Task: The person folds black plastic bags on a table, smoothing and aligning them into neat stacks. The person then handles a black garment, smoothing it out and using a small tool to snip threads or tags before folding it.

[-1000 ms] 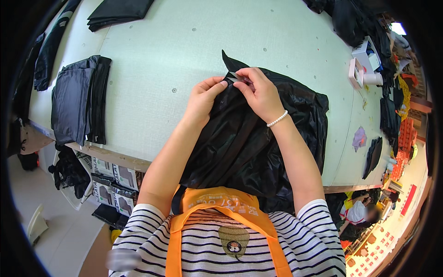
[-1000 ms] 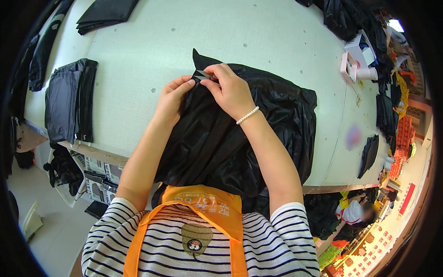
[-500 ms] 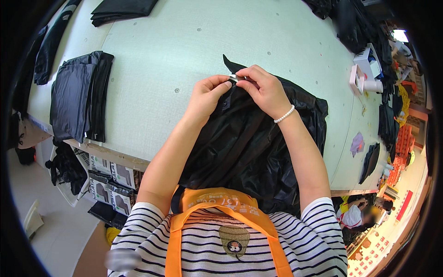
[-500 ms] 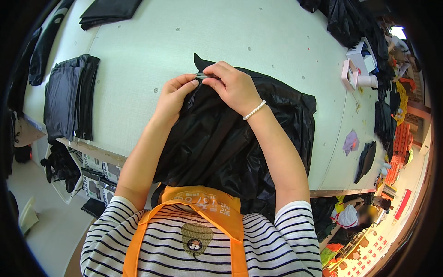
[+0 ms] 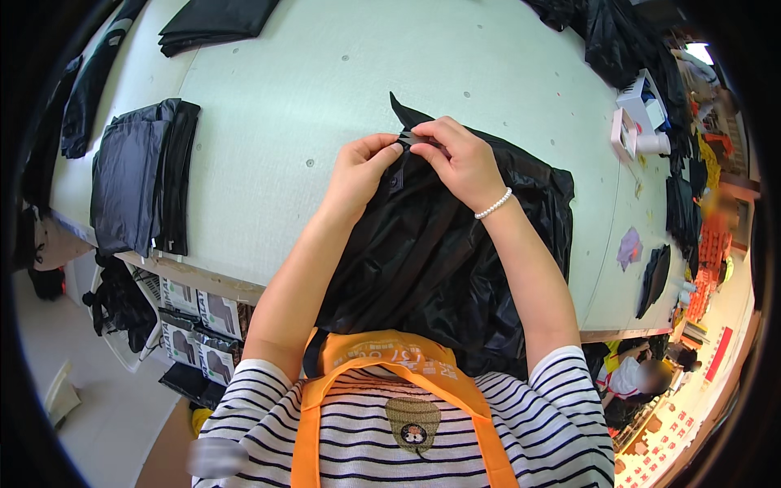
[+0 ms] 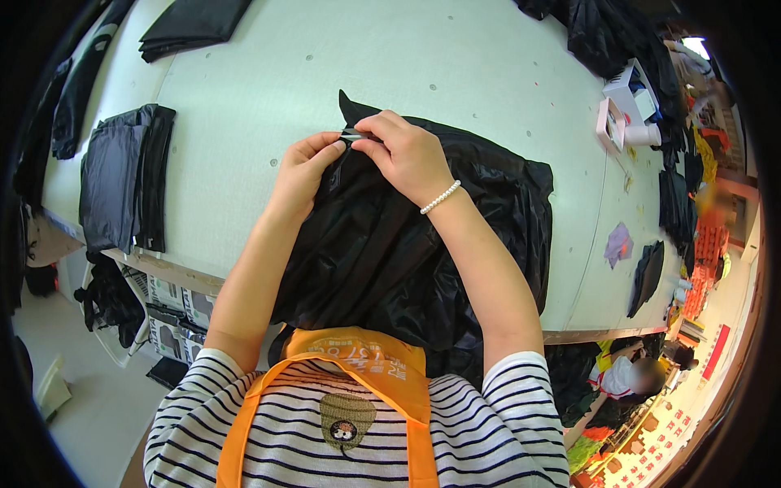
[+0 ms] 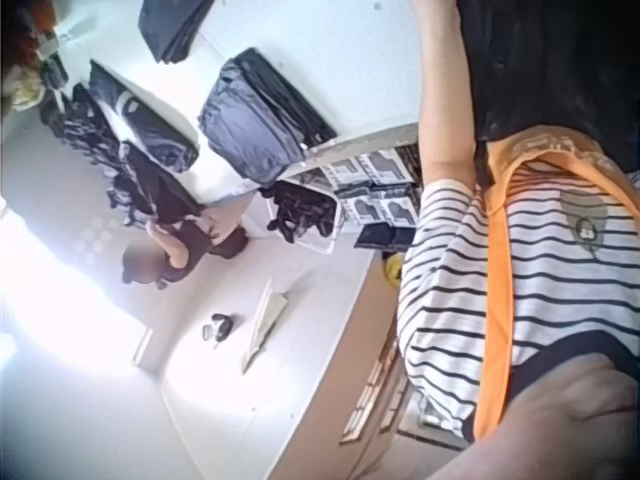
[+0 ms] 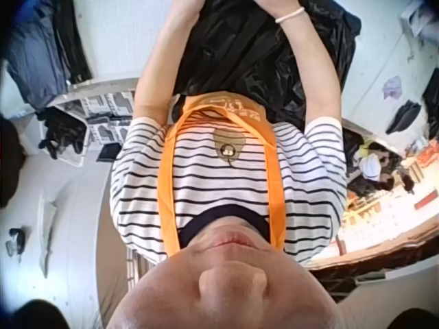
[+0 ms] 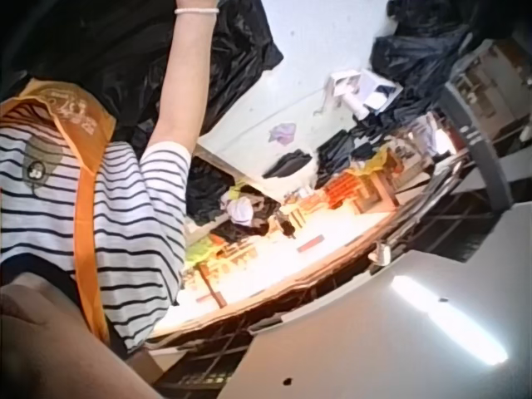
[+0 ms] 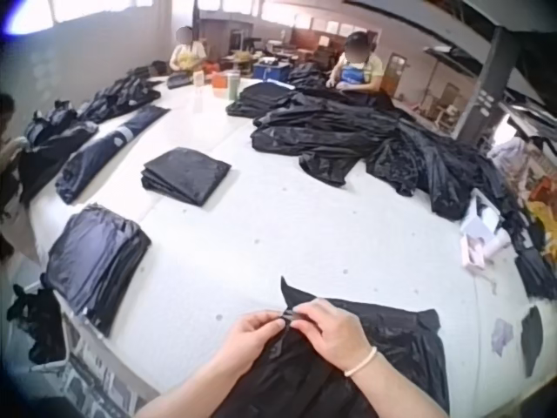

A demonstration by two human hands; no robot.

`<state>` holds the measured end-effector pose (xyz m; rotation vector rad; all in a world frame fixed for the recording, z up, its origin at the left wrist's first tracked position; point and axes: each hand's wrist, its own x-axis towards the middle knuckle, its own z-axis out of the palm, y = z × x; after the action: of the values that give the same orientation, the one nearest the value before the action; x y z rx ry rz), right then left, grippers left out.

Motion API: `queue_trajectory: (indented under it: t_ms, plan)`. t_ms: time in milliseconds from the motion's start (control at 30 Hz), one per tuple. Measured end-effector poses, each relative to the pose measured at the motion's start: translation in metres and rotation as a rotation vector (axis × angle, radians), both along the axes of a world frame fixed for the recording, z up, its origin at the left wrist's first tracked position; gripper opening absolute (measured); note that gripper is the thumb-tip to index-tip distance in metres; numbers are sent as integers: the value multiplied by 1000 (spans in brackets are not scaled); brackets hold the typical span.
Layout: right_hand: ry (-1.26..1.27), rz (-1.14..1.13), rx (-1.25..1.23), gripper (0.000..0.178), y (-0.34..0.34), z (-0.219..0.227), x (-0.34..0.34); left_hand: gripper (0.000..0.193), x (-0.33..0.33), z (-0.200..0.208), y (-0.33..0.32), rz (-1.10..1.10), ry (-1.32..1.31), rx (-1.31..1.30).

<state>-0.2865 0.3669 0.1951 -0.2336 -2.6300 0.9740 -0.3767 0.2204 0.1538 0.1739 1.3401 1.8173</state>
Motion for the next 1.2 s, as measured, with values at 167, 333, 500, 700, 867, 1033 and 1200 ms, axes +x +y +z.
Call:
queue_trajectory:
  t_ms: [167,333,500,700,867,1033,1200]
  plan:
    - [118,-50,81,12,0,-7,3,25,4,-3,3,17,198,-62]
    - [153,-339,-225,21,22,-12,45,23,-5,-24,5,102,209,-177]
    - [228,-958,-71,23,141,-59,181,39,-28,-79,-1,306,635,-371]
    - [-227,-1136,-247,40,247,-140,322,44,59,-19,90,86,956,-275]
    - [-328,-962,-406,32,249,-138,305,53,166,2,214,-397,1288,-219]
    - [-340,-911,-481,16,243,-123,294,69,219,-37,325,-596,1615,-302]
    - [-8,-934,-366,12,234,-137,308,57,232,-42,363,-993,1611,-614]
